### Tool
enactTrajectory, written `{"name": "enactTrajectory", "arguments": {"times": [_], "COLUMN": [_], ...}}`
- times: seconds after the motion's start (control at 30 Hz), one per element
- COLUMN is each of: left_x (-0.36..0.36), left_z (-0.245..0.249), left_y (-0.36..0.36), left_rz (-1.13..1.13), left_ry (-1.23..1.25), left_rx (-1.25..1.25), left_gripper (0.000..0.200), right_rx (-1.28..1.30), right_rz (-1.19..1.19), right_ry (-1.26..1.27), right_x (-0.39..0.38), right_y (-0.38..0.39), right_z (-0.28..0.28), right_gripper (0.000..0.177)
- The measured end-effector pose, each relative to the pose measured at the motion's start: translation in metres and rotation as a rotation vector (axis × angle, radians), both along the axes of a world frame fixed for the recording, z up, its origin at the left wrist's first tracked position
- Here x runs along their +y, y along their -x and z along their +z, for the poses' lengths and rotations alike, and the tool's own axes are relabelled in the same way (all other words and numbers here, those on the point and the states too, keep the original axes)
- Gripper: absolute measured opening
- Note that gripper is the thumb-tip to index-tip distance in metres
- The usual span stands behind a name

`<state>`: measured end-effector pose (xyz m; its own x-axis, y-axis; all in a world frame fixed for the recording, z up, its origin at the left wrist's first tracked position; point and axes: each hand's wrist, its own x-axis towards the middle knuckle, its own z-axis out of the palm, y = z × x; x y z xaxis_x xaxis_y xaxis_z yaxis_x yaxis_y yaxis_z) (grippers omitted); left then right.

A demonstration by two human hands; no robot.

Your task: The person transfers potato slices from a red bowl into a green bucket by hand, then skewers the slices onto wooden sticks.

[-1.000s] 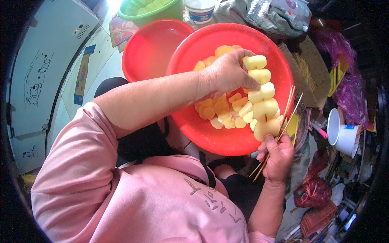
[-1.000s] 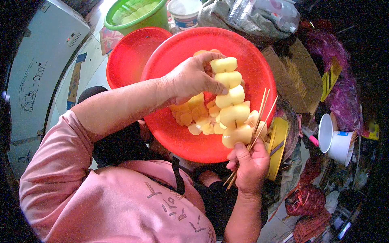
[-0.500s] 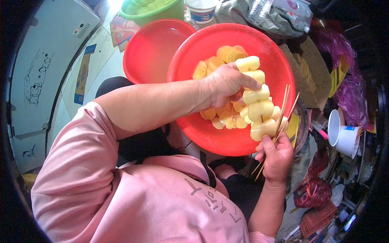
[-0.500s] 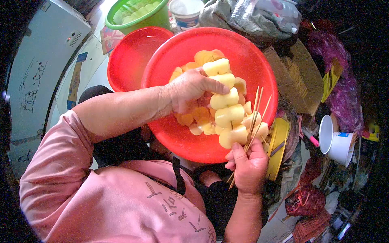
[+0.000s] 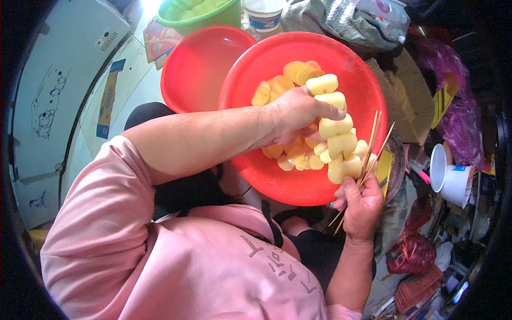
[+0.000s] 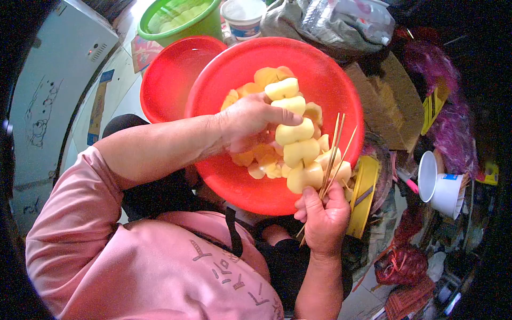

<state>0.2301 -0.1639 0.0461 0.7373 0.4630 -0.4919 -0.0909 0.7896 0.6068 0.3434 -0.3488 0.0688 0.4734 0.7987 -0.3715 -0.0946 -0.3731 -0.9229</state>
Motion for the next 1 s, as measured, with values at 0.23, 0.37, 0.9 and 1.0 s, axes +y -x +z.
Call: {"name": "enactTrajectory", "arguments": {"times": [0.23, 0.37, 0.9, 1.0], "left_x": [-0.020, -0.021, 0.018, 0.033], "left_z": [-0.008, -0.006, 0.004, -0.002], "left_y": [0.005, 0.005, 0.007, 0.009], "left_rz": [-0.188, -0.189, -0.102, -0.008], "left_ry": [0.022, -0.046, -0.120, -0.184], "left_rx": [-0.025, -0.011, 0.212, 0.250], "left_gripper": [0.035, 0.038, 0.032, 0.030], "right_rx": [0.017, 0.088, 0.018, -0.021], "right_rz": [-0.030, -0.015, -0.152, -0.118], "right_ry": [0.007, 0.003, -0.031, 0.036], "right_x": [0.001, 0.002, 0.002, 0.002], "right_y": [0.000, -0.002, -0.033, -0.046], "right_z": [0.002, 0.001, 0.010, 0.014], "right_gripper": [0.013, 0.013, 0.010, 0.009]}}
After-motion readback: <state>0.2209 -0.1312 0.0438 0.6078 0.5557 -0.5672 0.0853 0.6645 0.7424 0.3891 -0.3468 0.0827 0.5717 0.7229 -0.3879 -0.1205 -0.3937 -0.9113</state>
